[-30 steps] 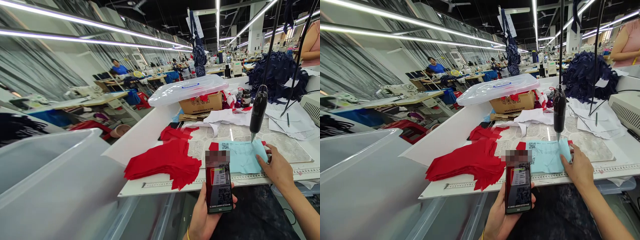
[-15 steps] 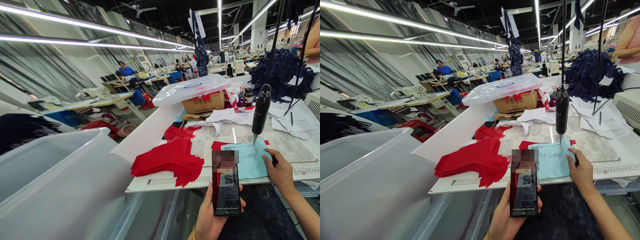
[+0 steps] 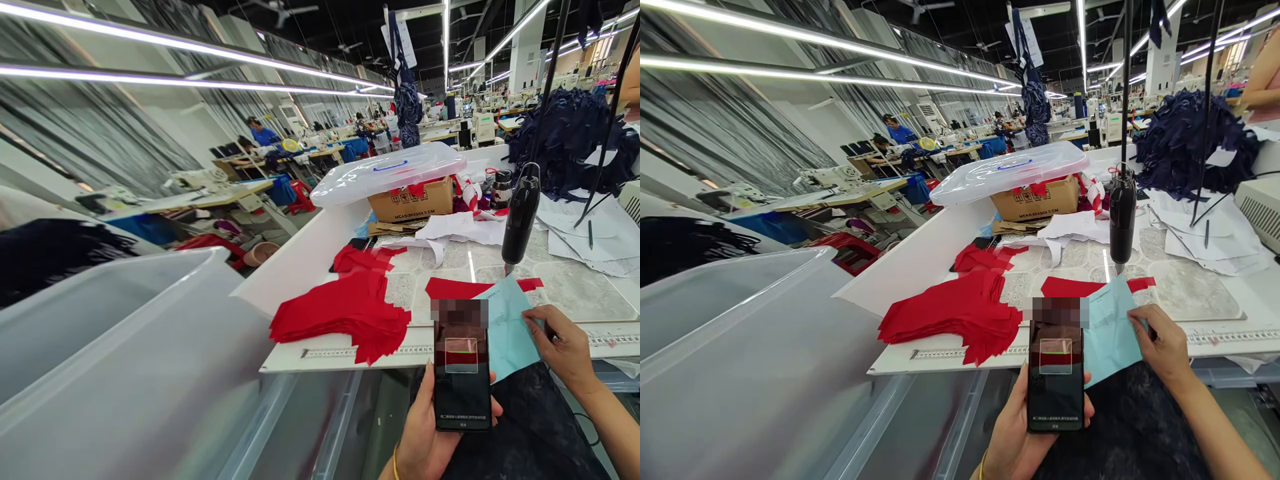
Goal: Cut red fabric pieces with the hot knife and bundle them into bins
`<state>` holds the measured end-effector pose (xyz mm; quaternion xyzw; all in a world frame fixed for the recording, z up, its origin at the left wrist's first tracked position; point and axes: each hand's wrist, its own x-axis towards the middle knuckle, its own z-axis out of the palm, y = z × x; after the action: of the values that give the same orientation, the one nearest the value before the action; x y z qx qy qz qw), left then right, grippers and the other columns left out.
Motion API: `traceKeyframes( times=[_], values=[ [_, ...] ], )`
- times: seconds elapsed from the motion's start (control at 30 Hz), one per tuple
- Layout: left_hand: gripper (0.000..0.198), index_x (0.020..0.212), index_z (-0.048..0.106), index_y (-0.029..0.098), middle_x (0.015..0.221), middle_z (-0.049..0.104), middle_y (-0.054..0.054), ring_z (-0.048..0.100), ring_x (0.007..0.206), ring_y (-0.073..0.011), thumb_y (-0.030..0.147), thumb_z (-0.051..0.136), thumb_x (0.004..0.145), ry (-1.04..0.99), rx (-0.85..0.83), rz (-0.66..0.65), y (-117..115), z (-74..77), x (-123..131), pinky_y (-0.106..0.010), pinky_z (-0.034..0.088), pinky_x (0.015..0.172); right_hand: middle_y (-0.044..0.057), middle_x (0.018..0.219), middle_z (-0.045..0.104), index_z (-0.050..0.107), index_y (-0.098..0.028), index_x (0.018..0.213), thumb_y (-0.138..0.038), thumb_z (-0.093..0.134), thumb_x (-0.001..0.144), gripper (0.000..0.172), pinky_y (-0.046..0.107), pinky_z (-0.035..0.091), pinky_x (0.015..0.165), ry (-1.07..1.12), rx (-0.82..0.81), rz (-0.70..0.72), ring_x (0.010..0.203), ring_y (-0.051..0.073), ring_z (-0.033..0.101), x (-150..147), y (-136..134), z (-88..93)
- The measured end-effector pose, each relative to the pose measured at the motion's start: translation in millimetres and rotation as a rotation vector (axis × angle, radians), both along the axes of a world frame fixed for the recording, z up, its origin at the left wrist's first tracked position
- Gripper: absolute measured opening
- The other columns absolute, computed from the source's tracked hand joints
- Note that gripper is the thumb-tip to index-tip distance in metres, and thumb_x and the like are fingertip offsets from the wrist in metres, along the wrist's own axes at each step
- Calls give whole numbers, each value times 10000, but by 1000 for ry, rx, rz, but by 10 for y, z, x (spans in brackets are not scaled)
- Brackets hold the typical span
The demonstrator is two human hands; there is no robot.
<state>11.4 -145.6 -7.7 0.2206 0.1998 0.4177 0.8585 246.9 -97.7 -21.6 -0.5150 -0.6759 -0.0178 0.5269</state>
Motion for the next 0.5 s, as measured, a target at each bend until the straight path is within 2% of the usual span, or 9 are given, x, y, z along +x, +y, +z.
traceKeyframes(
  times=[0.07,0.17,0.37,0.5],
  values=[
    [673,1158,718,76,1154,712,-186,701,878,-268,645,440,931,7,-11,16,7,26,-19,-349,520,792,22,768,710,682,-232,876,-242,556,932,138,260,509,537,-12,35,-6,621,138,647,1,-5,-9],
    [668,1145,723,66,1134,716,-191,695,884,-266,633,436,938,16,-12,34,16,51,-39,-351,521,804,39,816,712,709,-230,905,-231,584,925,127,271,540,575,-10,123,-89,697,152,673,7,-19,-40],
    [627,1150,719,85,1159,706,-175,694,875,-272,602,422,955,-11,8,89,27,26,-40,-369,536,787,55,895,679,716,-215,1053,-239,641,902,170,225,504,472,5,175,-230,613,109,629,20,-56,-73],
    [576,1181,704,111,1141,712,-164,700,873,-277,570,430,966,-43,46,103,10,31,-22,-377,538,783,45,915,668,708,-226,1104,-200,662,887,224,204,500,465,-6,204,-232,579,86,609,20,-55,-72]
  ],
)
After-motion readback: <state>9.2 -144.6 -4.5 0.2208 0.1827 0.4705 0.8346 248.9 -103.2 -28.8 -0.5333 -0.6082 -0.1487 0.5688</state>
